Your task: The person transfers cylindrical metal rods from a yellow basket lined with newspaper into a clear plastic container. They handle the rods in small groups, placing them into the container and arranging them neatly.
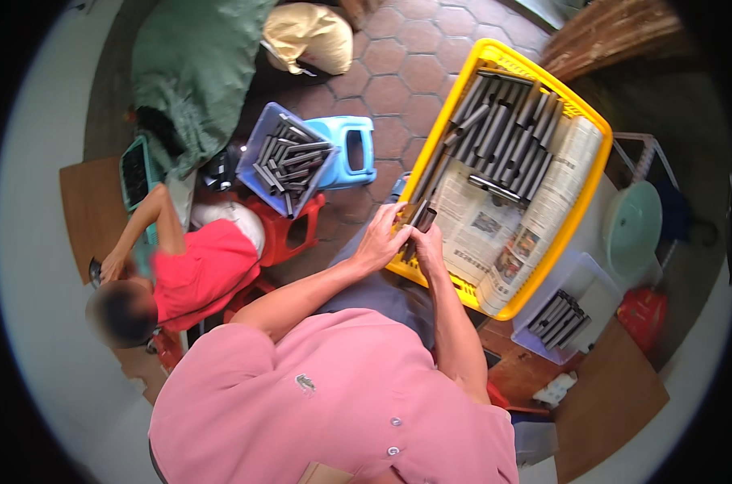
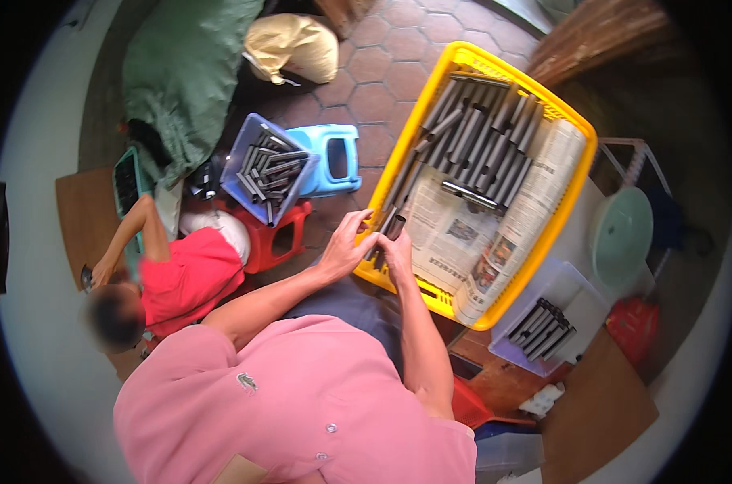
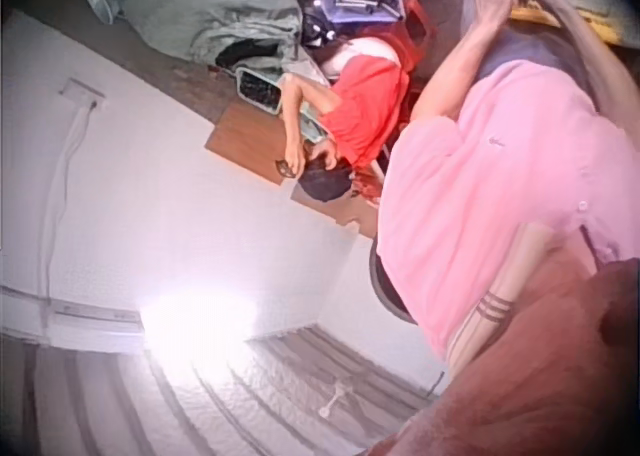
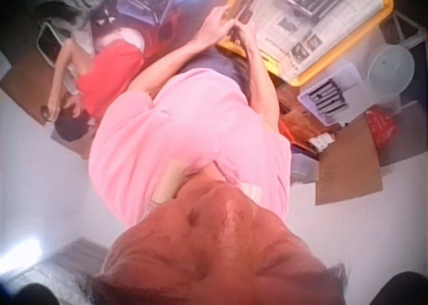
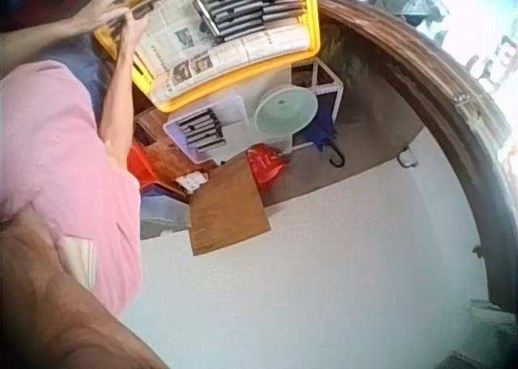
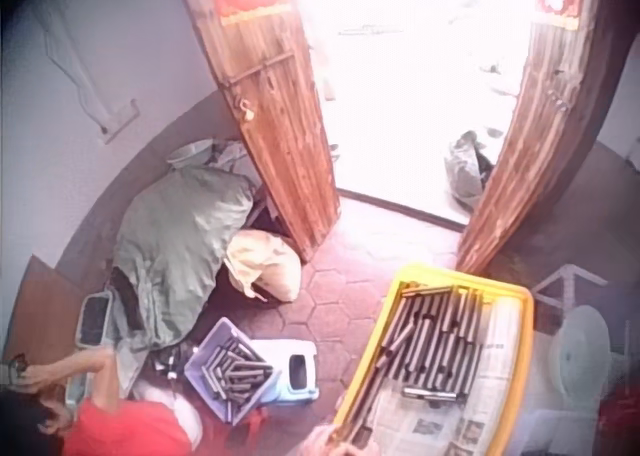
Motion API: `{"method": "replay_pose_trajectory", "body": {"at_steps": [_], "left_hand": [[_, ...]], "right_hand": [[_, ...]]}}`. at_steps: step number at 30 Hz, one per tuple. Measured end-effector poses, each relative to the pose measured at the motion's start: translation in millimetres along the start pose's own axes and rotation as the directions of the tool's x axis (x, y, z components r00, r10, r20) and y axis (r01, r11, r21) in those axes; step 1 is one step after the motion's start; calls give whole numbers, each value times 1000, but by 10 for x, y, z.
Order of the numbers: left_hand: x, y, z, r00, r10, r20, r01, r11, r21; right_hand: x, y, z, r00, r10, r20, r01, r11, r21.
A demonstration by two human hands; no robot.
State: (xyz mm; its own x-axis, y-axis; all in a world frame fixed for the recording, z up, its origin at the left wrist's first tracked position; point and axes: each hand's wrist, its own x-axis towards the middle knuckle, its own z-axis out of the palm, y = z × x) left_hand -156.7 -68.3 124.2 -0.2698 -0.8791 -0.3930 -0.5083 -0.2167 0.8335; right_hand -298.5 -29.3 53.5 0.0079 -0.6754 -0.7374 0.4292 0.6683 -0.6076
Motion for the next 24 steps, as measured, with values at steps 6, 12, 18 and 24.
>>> {"method": "replay_pose_trajectory", "body": {"at_steps": [6,12,18,24], "left_hand": [[292,183,335,979,-9,204,45,984,-172],[725,9,916,999,-43,-28,48,971,236],[963,-136,1145,957,-217,-194,243,962,123],[993,-17,1099,933,-314,-175,328,943,57]], "right_hand": [[-241,-623,-147,998,-52,35,23,828,560],[410,-627,-359,1000,-11,28,-6,852,524],[826,-575,-358,992,25,-124,0,980,200],[980,-323,-585,992,125,-31,-110,946,304]]}}
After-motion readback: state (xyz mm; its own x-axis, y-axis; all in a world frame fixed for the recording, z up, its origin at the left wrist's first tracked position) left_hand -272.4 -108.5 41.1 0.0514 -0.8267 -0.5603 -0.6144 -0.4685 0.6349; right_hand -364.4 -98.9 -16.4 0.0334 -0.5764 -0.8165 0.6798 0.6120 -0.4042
